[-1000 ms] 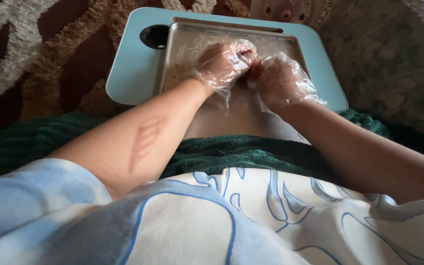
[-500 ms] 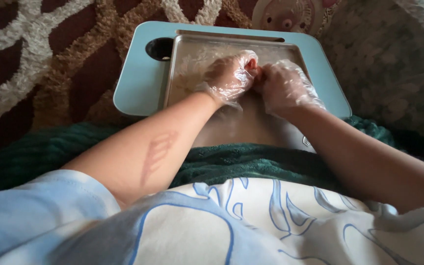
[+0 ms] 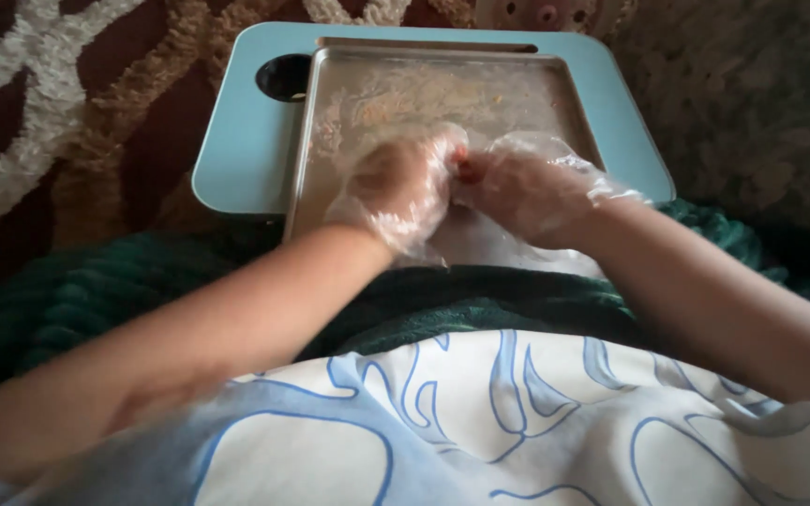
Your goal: Putting on plastic gloves and kneading small pieces of dough on a metal tray
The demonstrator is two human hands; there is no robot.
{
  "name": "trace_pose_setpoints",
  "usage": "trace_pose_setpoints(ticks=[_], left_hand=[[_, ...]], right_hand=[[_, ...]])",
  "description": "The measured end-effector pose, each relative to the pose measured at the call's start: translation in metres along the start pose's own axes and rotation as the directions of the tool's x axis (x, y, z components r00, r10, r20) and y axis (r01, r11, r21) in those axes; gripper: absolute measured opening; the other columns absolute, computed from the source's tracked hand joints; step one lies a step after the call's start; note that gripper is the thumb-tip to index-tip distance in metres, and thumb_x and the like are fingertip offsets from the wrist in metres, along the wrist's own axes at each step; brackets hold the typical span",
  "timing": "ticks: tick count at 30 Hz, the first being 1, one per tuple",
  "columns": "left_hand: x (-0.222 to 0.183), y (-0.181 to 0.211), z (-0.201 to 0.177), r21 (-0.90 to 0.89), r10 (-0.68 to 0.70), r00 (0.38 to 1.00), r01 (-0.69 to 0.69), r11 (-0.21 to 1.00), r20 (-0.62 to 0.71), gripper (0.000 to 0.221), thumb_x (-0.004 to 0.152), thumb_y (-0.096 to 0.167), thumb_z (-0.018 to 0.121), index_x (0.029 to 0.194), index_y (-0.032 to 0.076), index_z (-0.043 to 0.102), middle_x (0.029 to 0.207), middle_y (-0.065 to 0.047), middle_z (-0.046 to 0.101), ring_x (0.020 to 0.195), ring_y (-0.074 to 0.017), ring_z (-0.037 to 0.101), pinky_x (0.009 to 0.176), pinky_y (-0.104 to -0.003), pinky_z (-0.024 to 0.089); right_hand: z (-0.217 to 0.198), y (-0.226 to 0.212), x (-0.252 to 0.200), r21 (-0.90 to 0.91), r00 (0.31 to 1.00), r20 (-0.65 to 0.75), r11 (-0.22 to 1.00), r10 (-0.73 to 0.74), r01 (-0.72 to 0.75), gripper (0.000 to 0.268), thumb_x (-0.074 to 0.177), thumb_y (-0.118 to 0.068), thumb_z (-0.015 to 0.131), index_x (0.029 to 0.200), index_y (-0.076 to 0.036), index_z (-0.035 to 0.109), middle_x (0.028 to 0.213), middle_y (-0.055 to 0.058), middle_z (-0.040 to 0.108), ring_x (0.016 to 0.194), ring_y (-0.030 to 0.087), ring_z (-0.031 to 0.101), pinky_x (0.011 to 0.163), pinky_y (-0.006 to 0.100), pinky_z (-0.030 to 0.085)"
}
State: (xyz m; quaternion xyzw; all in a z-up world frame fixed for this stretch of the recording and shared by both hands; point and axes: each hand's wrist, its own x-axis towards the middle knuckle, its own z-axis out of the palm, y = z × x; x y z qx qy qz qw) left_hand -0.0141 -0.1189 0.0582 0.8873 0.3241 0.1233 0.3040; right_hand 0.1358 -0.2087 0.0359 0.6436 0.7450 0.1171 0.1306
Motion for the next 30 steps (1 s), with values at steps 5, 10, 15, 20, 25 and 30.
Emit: trace_pose_setpoints(ticks=[5, 10, 15, 20, 25, 30], left_hand=[[-0.014, -0.010, -0.015, 0.255, 0.368, 0.927, -0.375, 0.891, 0.075, 0.041, 0.092, 0.018, 0.051, 0.131, 0.021, 0.062, 0.104, -0.013, 0.065, 0.082, -0.0355, 0.066, 0.071, -0.046, 0.055], [-0.026, 0.018, -0.031, 0.363, 0.167, 0.973, -0.215, 0.907, 0.160, 0.027, 0.090, 0.021, 0.058, 0.112, 0.019, 0.073, 0.108, -0.011, 0.071, 0.114, -0.0377, 0.067, 0.090, -0.053, 0.059], [-0.018, 0.021, -0.034, 0.414, 0.220, 0.962, -0.270, 0.869, 0.165, 0.023, 0.086, 0.019, 0.059, 0.099, 0.014, 0.077, 0.092, -0.012, 0.074, 0.101, -0.0386, 0.073, 0.080, -0.052, 0.062], [-0.013, 0.010, -0.035, 0.356, 0.217, 0.968, -0.248, 0.901, 0.125, 0.021, 0.086, 0.020, 0.058, 0.094, 0.014, 0.076, 0.088, -0.012, 0.074, 0.094, -0.0373, 0.073, 0.076, -0.048, 0.061], [-0.004, -0.005, -0.031, 0.080, 0.186, 0.976, -0.195, 0.977, 0.112, 0.022, 0.089, 0.030, 0.055, 0.093, 0.018, 0.073, 0.100, -0.013, 0.074, 0.091, -0.0322, 0.070, 0.078, -0.040, 0.054], [0.035, -0.040, 0.021, 0.260, 0.335, 0.937, -0.300, 0.918, -0.099, 0.016, 0.087, 0.028, 0.062, 0.097, 0.018, 0.069, 0.090, -0.014, 0.067, 0.088, -0.0400, 0.068, 0.071, -0.049, 0.057]], right_hand=[[-0.027, -0.014, -0.011, -0.319, 0.917, 0.392, 0.946, 0.074, 0.061, 0.023, 0.111, -0.016, 0.047, 0.112, -0.007, 0.069, 0.089, 0.004, 0.066, 0.069, 0.012, 0.061, 0.067, 0.026, 0.057], [-0.014, -0.004, -0.016, -0.087, 0.993, 0.068, 0.992, 0.096, -0.090, 0.011, 0.102, -0.018, 0.059, 0.095, -0.015, 0.067, 0.081, -0.001, 0.065, 0.068, 0.010, 0.063, 0.058, 0.025, 0.051], [-0.002, 0.000, -0.012, 0.161, 0.958, -0.224, 0.976, 0.179, -0.145, 0.014, 0.094, -0.020, 0.070, 0.081, -0.022, 0.066, 0.075, -0.006, 0.063, 0.067, 0.008, 0.065, 0.049, 0.024, 0.046], [0.013, 0.003, -0.004, 0.397, 0.821, -0.482, 0.912, 0.305, -0.105, 0.026, 0.086, -0.023, 0.081, 0.066, -0.029, 0.065, 0.068, -0.011, 0.061, 0.066, 0.007, 0.067, 0.040, 0.023, 0.041], [-0.042, -0.023, 0.006, 0.226, 0.885, 0.123, 0.856, 0.448, -0.465, 0.025, 0.102, -0.015, 0.059, 0.089, -0.021, 0.079, 0.092, 0.006, 0.071, 0.079, 0.023, 0.069, 0.068, 0.038, 0.059], [-0.009, -0.031, 0.000, 0.134, 0.858, -0.354, 0.928, 0.372, -0.347, 0.019, 0.095, -0.009, 0.062, 0.080, -0.013, 0.073, 0.071, 0.008, 0.065, 0.064, 0.024, 0.066, 0.055, 0.037, 0.053]])
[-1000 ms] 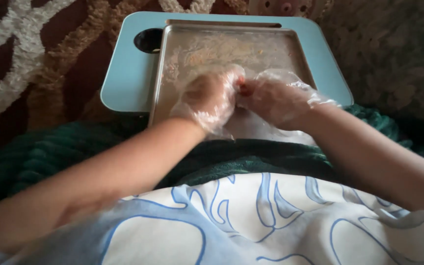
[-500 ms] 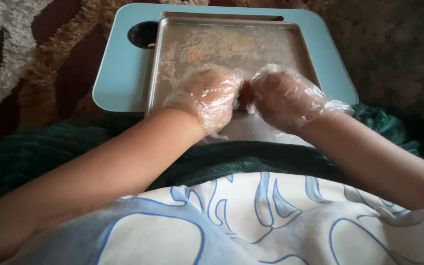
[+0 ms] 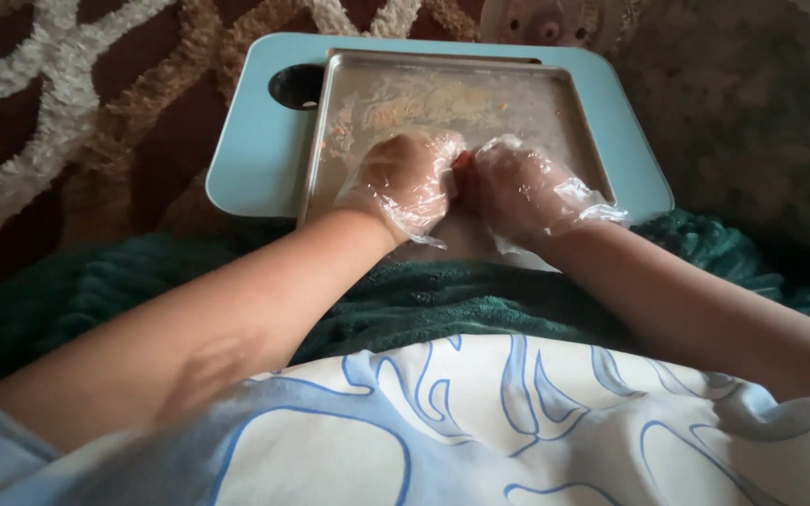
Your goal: Putting on plastic gloves and kneading small pieces of dough on a metal tray
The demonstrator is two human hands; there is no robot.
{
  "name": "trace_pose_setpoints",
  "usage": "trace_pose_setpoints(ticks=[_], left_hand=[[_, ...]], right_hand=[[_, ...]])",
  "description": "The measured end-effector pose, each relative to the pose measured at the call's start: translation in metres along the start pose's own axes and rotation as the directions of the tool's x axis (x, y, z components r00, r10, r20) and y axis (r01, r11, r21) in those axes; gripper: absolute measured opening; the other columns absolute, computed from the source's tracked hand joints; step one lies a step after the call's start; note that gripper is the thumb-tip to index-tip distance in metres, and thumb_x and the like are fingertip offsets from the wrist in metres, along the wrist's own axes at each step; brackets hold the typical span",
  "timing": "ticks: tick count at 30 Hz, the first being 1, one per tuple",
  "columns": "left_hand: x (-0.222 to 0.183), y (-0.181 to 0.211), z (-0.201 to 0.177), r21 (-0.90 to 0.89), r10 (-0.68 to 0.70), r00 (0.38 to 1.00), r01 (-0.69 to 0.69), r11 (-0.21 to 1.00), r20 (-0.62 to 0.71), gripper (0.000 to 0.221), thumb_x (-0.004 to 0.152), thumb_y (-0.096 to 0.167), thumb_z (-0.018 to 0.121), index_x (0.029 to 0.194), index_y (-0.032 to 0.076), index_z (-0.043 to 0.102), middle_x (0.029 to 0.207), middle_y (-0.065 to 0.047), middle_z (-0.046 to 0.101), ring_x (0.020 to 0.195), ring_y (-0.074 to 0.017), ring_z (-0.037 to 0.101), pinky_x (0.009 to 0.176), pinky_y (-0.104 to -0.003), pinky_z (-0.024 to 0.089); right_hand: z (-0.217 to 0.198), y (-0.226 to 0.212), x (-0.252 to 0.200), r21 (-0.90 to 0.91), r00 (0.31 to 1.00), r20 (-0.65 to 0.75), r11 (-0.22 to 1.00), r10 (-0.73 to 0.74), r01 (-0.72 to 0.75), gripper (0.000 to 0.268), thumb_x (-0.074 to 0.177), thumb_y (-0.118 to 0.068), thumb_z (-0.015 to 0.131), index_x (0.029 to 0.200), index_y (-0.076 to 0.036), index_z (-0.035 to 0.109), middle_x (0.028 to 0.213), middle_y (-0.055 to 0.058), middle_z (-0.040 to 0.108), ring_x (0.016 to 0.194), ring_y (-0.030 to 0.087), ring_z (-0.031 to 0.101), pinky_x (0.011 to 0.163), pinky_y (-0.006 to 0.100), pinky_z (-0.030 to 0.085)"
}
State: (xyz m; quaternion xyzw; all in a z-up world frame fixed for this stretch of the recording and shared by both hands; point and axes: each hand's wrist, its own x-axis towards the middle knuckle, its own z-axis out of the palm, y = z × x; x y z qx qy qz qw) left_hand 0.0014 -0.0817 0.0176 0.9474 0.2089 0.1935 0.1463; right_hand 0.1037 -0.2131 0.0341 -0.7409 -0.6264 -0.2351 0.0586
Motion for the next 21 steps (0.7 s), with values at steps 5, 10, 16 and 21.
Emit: trace_pose_setpoints(ticks=[5, 10, 16, 21], left_hand=[[-0.019, 0.019, -0.024, 0.000, -0.155, 0.987, 0.155, 0.988, 0.050, 0.027, 0.092, 0.041, 0.068, 0.117, 0.031, 0.068, 0.109, -0.003, 0.072, 0.110, -0.0327, 0.071, 0.090, -0.045, 0.061], [-0.023, 0.028, -0.021, 0.132, -0.180, 0.984, 0.179, 0.975, -0.003, 0.017, 0.097, 0.038, 0.063, 0.112, 0.035, 0.070, 0.098, 0.002, 0.074, 0.101, -0.0250, 0.074, 0.084, -0.042, 0.063], [-0.041, 0.022, -0.029, -0.155, -0.159, 0.986, 0.149, 0.977, -0.053, 0.031, 0.097, 0.055, 0.048, 0.109, 0.040, 0.072, 0.102, -0.001, 0.077, 0.105, -0.0308, 0.072, 0.086, -0.052, 0.060], [-0.033, -0.004, -0.023, -0.234, -0.180, 0.983, 0.166, 0.958, -0.042, 0.033, 0.094, 0.061, 0.053, 0.114, 0.044, 0.072, 0.105, 0.005, 0.078, 0.109, -0.0283, 0.071, 0.089, -0.048, 0.060]], right_hand=[[-0.008, -0.006, -0.003, 0.512, 0.884, 0.225, 0.722, 0.410, -0.465, 0.024, 0.095, -0.041, 0.059, 0.083, -0.035, 0.078, 0.083, -0.013, 0.075, 0.094, 0.010, 0.073, 0.076, 0.030, 0.056], [-0.003, 0.009, -0.026, 0.437, 0.986, -0.165, 0.897, 0.004, 0.069, 0.046, 0.094, -0.024, 0.071, 0.138, -0.010, 0.064, 0.103, 0.014, 0.075, 0.098, 0.035, 0.073, 0.079, 0.048, 0.059], [-0.020, -0.006, -0.033, 0.192, 0.980, -0.198, 0.981, 0.000, 0.039, 0.031, 0.102, -0.033, 0.061, 0.122, -0.012, 0.070, 0.089, 0.020, 0.070, 0.087, 0.044, 0.069, 0.070, 0.057, 0.056], [-0.043, -0.003, -0.026, 0.266, 0.982, 0.179, 0.958, 0.054, -0.102, 0.028, 0.100, -0.030, 0.061, 0.123, -0.018, 0.072, 0.097, 0.011, 0.076, 0.095, 0.035, 0.072, 0.080, 0.047, 0.057]])
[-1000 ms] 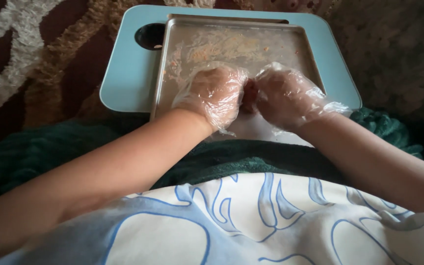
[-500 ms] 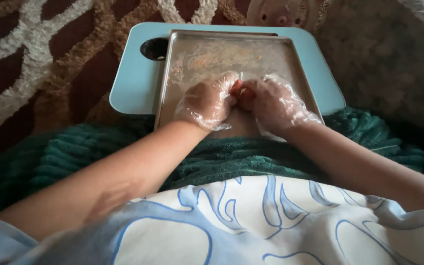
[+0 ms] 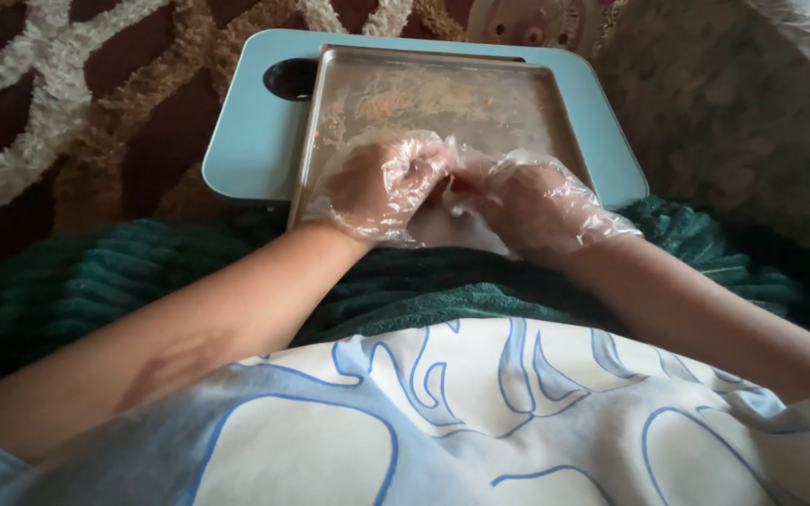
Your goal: Putting on plastic gloves and kneading small pieces of dough on a metal tray
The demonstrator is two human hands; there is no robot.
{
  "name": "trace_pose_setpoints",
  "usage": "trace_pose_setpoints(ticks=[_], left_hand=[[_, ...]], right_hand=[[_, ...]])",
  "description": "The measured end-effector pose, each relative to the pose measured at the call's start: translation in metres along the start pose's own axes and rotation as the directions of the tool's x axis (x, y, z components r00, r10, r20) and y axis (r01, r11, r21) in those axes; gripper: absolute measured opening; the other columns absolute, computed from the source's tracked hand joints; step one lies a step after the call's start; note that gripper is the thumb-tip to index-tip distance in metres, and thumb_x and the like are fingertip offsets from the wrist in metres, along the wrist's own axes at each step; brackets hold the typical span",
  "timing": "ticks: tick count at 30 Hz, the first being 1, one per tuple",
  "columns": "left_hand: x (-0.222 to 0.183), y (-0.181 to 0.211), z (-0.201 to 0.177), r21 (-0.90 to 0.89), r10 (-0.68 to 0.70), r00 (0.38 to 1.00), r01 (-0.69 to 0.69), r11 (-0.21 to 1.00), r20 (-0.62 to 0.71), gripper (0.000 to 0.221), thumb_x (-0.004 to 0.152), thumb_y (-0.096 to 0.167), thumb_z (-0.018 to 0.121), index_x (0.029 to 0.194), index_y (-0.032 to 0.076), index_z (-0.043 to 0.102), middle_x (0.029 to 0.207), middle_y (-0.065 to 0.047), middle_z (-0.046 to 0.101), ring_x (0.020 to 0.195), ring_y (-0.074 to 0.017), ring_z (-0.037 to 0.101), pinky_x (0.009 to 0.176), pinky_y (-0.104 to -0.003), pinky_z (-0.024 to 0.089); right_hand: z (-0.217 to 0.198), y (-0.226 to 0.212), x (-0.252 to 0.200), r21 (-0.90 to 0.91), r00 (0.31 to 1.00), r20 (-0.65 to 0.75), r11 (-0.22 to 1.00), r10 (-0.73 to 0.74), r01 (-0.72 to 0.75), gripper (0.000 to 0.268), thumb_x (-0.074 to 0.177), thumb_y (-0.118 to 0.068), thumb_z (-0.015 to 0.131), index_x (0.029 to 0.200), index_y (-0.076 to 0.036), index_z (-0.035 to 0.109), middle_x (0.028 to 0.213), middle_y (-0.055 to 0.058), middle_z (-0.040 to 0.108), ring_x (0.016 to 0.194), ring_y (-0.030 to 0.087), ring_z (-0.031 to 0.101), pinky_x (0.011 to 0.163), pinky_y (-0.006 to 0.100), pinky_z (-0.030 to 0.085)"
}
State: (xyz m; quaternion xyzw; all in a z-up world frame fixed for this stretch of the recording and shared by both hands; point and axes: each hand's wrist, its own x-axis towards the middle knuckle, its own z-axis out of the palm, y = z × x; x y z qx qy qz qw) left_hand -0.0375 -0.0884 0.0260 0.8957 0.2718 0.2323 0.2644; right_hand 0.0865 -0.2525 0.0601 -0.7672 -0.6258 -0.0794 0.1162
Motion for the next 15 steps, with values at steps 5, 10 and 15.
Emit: trace_pose_setpoints(ticks=[5, 10, 15], left_hand=[[-0.010, 0.013, -0.022, -0.100, -0.080, 0.989, 0.092, 0.991, 0.121, 0.044, 0.092, 0.063, 0.048, 0.120, 0.040, 0.071, 0.114, 0.005, 0.076, 0.118, -0.0270, 0.067, 0.100, -0.047, 0.054], [-0.006, 0.008, -0.022, -0.101, -0.093, 0.983, 0.110, 0.989, 0.156, 0.046, 0.092, 0.065, 0.046, 0.120, 0.038, 0.071, 0.115, 0.004, 0.075, 0.119, -0.0272, 0.066, 0.102, -0.046, 0.054], [-0.005, 0.006, -0.021, -0.074, -0.052, 0.986, 0.064, 0.995, 0.157, 0.051, 0.091, 0.068, 0.041, 0.108, 0.031, 0.070, 0.101, -0.001, 0.074, 0.103, -0.0289, 0.066, 0.087, -0.046, 0.049]], right_hand=[[-0.005, -0.005, 0.001, -0.188, 0.988, 0.137, 0.981, 0.069, -0.042, 0.024, 0.101, -0.029, 0.062, 0.121, -0.022, 0.073, 0.099, 0.004, 0.077, 0.094, 0.024, 0.075, 0.082, 0.038, 0.058], [0.007, 0.016, 0.008, -0.238, 0.991, 0.048, 0.962, -0.123, 0.131, 0.018, 0.101, -0.032, 0.064, 0.107, -0.021, 0.078, 0.089, -0.001, 0.074, 0.092, 0.018, 0.073, 0.083, 0.034, 0.053], [0.003, 0.008, 0.044, -0.284, 0.945, 0.325, 0.957, 0.042, 0.055, 0.025, 0.105, -0.025, 0.054, 0.116, -0.022, 0.077, 0.100, 0.004, 0.075, 0.089, 0.022, 0.073, 0.076, 0.032, 0.056]])
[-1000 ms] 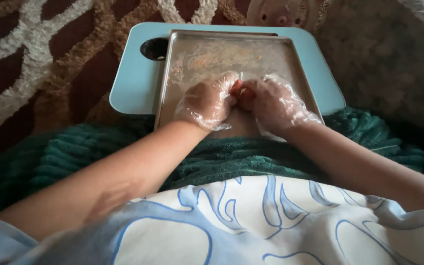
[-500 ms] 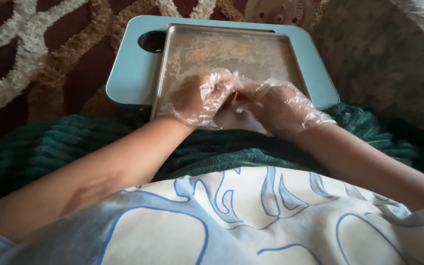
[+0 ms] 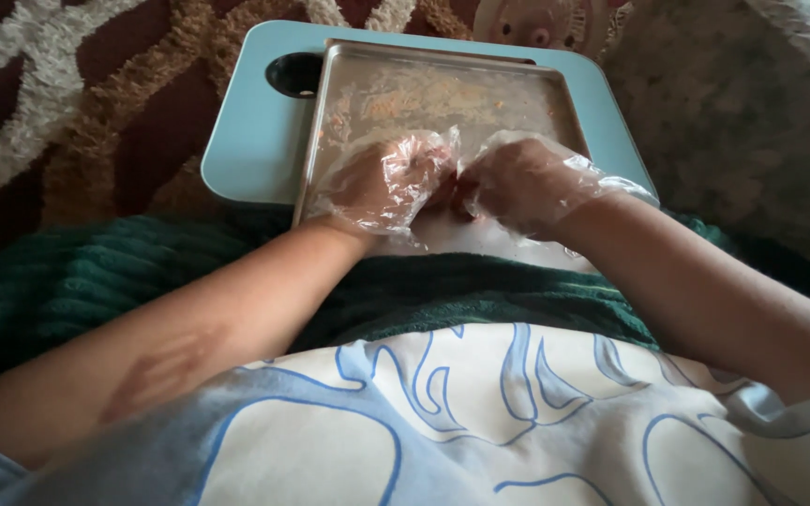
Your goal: Putting on plastic gloves and kneading small pieces of dough on a metal tray
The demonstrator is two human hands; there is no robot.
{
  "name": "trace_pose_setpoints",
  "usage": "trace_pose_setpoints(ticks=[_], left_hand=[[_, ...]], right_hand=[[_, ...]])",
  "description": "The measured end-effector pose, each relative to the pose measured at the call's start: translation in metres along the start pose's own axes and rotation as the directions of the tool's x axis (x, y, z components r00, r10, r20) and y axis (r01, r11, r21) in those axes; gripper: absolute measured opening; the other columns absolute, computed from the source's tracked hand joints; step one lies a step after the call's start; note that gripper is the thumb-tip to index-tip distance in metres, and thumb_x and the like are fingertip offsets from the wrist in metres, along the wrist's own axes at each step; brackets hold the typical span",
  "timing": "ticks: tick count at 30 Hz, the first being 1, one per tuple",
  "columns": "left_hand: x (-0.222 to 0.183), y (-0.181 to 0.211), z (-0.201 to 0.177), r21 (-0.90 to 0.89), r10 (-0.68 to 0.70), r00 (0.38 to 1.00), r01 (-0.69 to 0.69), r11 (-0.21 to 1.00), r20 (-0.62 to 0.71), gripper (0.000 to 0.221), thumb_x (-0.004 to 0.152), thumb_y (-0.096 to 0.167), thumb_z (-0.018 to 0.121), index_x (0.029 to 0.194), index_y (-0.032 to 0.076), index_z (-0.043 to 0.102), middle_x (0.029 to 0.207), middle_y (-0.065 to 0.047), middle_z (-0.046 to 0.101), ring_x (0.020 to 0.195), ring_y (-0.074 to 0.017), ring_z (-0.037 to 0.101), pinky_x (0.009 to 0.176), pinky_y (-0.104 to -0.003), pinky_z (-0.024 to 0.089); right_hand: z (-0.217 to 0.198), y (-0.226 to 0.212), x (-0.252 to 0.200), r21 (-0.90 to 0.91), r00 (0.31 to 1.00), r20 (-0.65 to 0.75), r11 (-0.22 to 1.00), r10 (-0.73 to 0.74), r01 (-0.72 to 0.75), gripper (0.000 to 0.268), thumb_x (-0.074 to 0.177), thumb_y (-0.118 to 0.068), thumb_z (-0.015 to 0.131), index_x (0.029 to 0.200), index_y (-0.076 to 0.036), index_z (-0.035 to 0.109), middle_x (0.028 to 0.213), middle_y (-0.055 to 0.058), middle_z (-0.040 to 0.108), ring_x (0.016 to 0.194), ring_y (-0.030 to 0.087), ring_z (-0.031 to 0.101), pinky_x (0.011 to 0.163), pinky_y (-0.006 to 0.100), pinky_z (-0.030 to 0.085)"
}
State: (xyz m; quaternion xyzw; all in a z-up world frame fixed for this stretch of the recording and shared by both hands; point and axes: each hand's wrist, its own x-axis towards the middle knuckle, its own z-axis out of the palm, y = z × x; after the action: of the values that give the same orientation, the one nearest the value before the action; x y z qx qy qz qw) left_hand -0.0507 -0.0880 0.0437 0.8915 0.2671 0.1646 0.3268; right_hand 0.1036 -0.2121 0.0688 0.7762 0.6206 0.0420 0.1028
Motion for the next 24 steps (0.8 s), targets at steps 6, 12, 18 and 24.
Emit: trace_pose_setpoints(ticks=[6, 12, 18, 24], left_hand=[[0.006, -0.007, 0.009, 0.050, -0.028, 0.995, 0.033, 0.998, -0.094, 0.039, 0.093, 0.068, 0.052, 0.108, 0.038, 0.073, 0.100, 0.007, 0.077, 0.109, -0.0249, 0.070, 0.089, -0.046, 0.060], [-0.011, 0.013, -0.009, -0.010, -0.098, 0.995, 0.098, 0.995, -0.015, 0.045, 0.095, 0.060, 0.042, 0.110, 0.031, 0.072, 0.109, 0.001, 0.075, 0.117, -0.0283, 0.067, 0.100, -0.047, 0.054], [-0.007, 0.013, -0.012, 0.020, -0.133, 0.991, 0.133, 0.991, -0.007, 0.045, 0.093, 0.059, 0.041, 0.113, 0.033, 0.071, 0.110, 0.002, 0.075, 0.116, -0.0270, 0.067, 0.099, -0.046, 0.054], [-0.024, 0.025, -0.021, -0.047, -0.092, 0.996, 0.092, 0.995, -0.016, 0.046, 0.094, 0.052, 0.041, 0.114, 0.026, 0.074, 0.113, -0.004, 0.076, 0.119, -0.0322, 0.066, 0.103, -0.046, 0.052]], right_hand=[[0.044, 0.021, 0.029, 0.145, 0.997, -0.072, 0.989, -0.018, 0.028, 0.017, 0.097, -0.027, 0.061, 0.105, -0.023, 0.075, 0.096, 0.002, 0.074, 0.091, 0.022, 0.073, 0.079, 0.034, 0.056], [0.073, 0.030, 0.037, 0.297, 0.945, -0.325, 0.951, 0.018, 0.084, 0.010, 0.083, -0.037, 0.071, 0.087, -0.028, 0.074, 0.085, -0.007, 0.071, 0.095, 0.018, 0.073, 0.084, 0.034, 0.055], [0.048, 0.002, 0.014, 0.238, 0.953, -0.212, 0.958, 0.215, -0.163, 0.020, 0.086, -0.042, 0.057, 0.098, -0.045, 0.074, 0.089, -0.011, 0.071, 0.094, 0.015, 0.073, 0.081, 0.035, 0.058], [0.100, 0.043, 0.026, 0.688, 0.863, -0.459, 0.698, 0.210, 0.196, 0.041, 0.089, -0.013, 0.055, 0.128, -0.021, 0.065, 0.095, -0.003, 0.076, 0.092, 0.017, 0.074, 0.085, 0.033, 0.058]])
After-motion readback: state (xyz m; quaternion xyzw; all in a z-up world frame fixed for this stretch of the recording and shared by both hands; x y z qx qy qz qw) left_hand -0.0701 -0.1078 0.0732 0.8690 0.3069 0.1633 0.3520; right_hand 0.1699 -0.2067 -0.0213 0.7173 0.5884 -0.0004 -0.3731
